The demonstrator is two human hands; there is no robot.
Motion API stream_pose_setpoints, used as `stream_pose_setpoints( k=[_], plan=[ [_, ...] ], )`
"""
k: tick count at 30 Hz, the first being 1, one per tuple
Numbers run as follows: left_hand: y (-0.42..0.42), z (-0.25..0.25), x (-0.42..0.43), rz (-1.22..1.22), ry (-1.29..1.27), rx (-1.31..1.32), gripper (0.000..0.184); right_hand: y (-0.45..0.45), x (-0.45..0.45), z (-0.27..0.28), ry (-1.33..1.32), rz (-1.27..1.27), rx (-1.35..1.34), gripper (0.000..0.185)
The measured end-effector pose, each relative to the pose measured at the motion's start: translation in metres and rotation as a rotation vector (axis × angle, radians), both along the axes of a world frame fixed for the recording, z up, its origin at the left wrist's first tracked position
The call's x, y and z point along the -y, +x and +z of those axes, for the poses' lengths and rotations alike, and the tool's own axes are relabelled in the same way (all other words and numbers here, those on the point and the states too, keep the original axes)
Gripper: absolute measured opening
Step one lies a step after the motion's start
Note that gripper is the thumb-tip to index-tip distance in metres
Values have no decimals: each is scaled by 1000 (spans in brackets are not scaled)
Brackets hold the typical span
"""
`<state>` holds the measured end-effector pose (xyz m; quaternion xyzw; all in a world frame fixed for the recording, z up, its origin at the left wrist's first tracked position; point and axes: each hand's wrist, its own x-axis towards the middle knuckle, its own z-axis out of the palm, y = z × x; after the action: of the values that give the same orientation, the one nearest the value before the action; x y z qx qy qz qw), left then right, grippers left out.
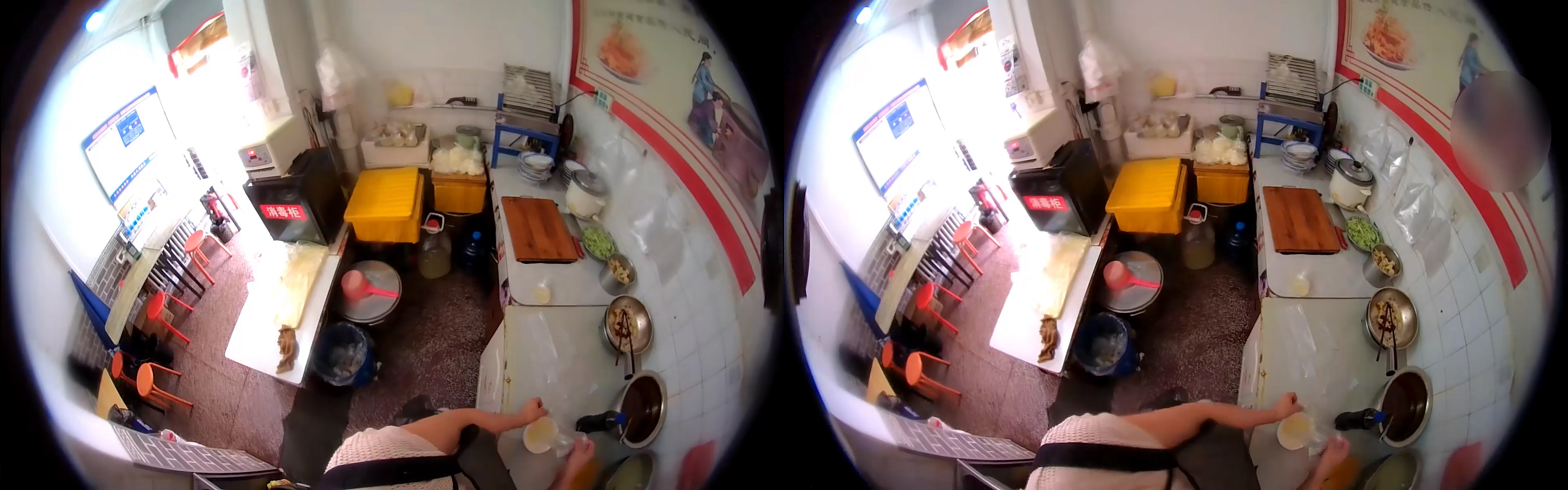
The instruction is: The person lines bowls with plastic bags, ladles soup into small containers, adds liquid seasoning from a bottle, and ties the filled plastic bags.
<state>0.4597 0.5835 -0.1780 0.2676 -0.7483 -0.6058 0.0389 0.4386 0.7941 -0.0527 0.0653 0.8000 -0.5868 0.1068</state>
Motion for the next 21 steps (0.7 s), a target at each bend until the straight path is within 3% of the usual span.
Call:
stream_pose_setpoints(
  k=[2, 4, 5, 6, 7, 9, 10, 12, 13, 14, 15, 16, 18, 19, 20, 21],
  plan=[
    [1, 20, 13, 57, 3, 38, 24, 4, -6, 13, -44, -7, -56, 10],
    [3, 44, 25, 135, -26, -112, 18, 20, -5, 47, -89, -14, -109, 10],
    [7, 63, 30, 138, -24, -112, 18, 35, 4, 86, 125, 61, -211, 21],
    [13, 88, 34, -3, -86, -303, 18, 42, 8, 105, 338, 134, -311, 35],
    [18, 115, 36, -147, -148, -493, 19, 35, 7, 98, 339, 135, -311, 35],
    [28, 167, 27, -407, -126, -605, 24, 18, 3, 76, 83, 283, -550, 9],
    [28, 181, 16, -502, -70, -688, 30, 18, 6, 83, 83, 285, -548, 9],
    [32, 211, -1, -597, -10, -769, 36, 15, 22, 118, -202, 551, -377, 23],
    [35, 230, -6, -670, 323, -553, 37, 22, 25, 137, -202, 551, -376, 23],
    [37, 245, -7, -725, 649, -322, 38, 36, 28, 162, -521, 434, -269, 29],
    [37, 253, -5, -689, 784, -334, 38, 44, 29, 173, -835, 309, -157, 35],
    [36, 253, -5, -688, 781, -339, 38, 41, 18, 153, -836, 314, -160, 35],
    [34, 252, -6, -680, 1252, -565, 34, 39, 1, 100, -426, 712, -441, 50],
    [36, 253, -8, -678, 1253, -563, 34, 41, 4, 82, -427, 711, -438, 50],
    [42, 263, -9, -708, 1241, -540, 34, 58, 21, 85, -24, 598, -513, 50],
    [49, 269, -8, -737, 1232, -516, 37, 59, 29, 76, 178, 534, -546, 51]
  ],
)
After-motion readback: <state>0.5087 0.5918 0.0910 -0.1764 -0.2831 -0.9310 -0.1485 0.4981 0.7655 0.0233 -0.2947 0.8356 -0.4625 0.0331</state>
